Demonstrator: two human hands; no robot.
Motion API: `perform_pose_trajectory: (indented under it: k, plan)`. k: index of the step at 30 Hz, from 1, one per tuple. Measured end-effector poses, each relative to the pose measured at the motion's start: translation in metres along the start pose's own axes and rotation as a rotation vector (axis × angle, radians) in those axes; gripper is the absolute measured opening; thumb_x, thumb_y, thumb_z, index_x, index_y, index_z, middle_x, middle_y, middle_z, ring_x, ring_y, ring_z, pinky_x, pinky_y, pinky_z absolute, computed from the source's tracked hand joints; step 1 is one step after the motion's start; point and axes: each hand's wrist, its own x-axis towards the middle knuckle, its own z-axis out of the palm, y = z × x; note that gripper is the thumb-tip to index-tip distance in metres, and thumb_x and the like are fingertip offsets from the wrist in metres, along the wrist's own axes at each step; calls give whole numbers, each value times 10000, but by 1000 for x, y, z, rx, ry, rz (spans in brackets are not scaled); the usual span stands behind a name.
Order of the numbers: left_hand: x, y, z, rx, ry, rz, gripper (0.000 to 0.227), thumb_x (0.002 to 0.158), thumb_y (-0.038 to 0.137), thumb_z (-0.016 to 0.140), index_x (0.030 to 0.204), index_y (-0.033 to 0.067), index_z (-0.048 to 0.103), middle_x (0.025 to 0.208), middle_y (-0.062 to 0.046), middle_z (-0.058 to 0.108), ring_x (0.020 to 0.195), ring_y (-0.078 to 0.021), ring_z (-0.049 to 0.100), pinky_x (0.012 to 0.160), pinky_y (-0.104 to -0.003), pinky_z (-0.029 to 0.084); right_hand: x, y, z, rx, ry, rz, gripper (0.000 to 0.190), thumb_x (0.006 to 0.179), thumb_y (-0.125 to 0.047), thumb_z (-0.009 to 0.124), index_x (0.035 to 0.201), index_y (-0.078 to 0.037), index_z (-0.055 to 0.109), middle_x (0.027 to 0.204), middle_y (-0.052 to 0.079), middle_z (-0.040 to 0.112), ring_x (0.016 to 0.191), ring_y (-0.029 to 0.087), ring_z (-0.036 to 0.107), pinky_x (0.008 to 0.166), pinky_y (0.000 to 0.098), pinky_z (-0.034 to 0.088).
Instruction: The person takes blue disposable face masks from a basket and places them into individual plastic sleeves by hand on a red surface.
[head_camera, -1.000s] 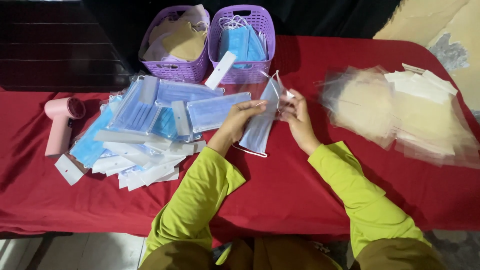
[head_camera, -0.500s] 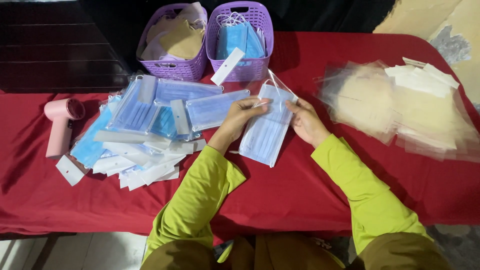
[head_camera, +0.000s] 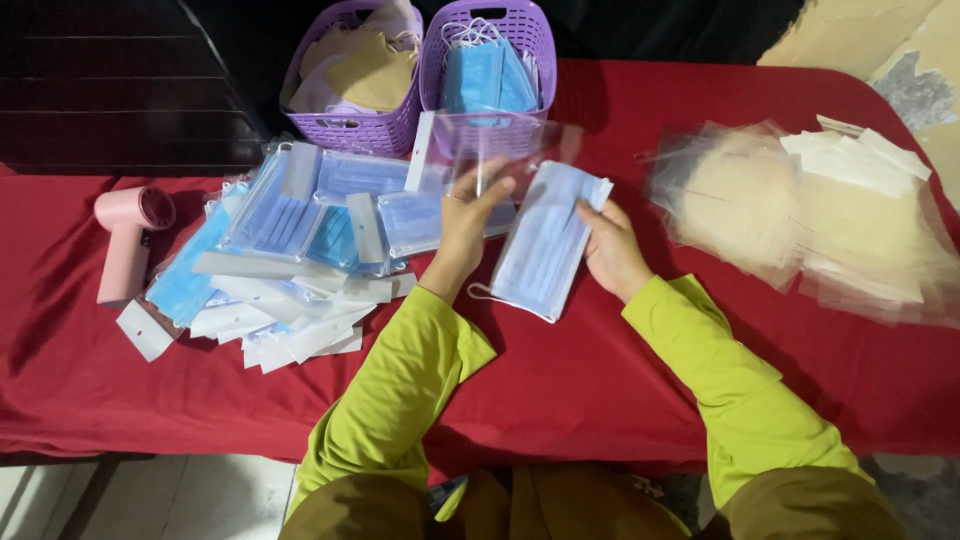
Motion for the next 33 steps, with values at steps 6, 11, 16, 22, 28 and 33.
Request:
perform_pose_trajectory:
  k: [6, 11, 16, 22, 28, 33]
  plan:
    - [7, 0, -10, -236, 132, 47, 455, 856, 15, 835, 1275, -30, 666, 1253, -216, 676, 1116, -314, 699, 980, -450, 595, 27, -12, -32, -5, 88, -147, 317, 1032, -217, 671, 1323, -108, 614, 1118, 60, 717, 999, 203, 745, 890, 352, 653]
    - [1, 4, -2, -210, 126, 45, 453, 842, 68, 855, 1248, -37, 684, 1212, -235, 687, 1050, -319, 715, 957, -465, 599, 9, -46, -17, -81, 70, -206, 403, 1030, -248, 682, 1400, -115, 592, 1148, 60, 711, 1020, 180, 740, 884, 341, 662]
    - [4, -11, -6, -229, 70, -1, 384, 856, 92, 851, 1206, -2, 726, 1143, -183, 720, 959, -304, 741, 884, -448, 632, -8, -52, -1, -165, 7, -171, 385, 1032, -275, 673, 1380, -122, 616, 1099, 36, 709, 960, 149, 729, 829, 334, 661]
    - [3, -14, -3, -237, 23, -43, 370, 835, 99, 858, 1185, 43, 752, 1059, -149, 758, 855, -260, 768, 798, -388, 668, -4, -34, -6, -291, -27, -160, 319, 1029, -261, 693, 1304, -103, 660, 1036, 66, 728, 897, 148, 729, 760, 324, 656]
    - [7, -13, -8, -234, -53, -69, 346, 877, 110, 825, 1204, 35, 740, 1119, -152, 755, 885, -253, 769, 810, -373, 668, -14, -42, 2, -330, -61, -115, 277, 1025, -216, 688, 1257, -64, 681, 989, 68, 723, 853, 143, 719, 730, 314, 638]
    - [1, 7, -5, -343, -146, -80, 371, 911, 162, 786, 1243, 17, 704, 1197, -187, 728, 977, -299, 758, 819, -339, 665, -7, -38, -4, -328, -68, -141, 248, 1014, -195, 699, 1217, -54, 685, 954, 47, 712, 827, 130, 713, 727, 302, 637]
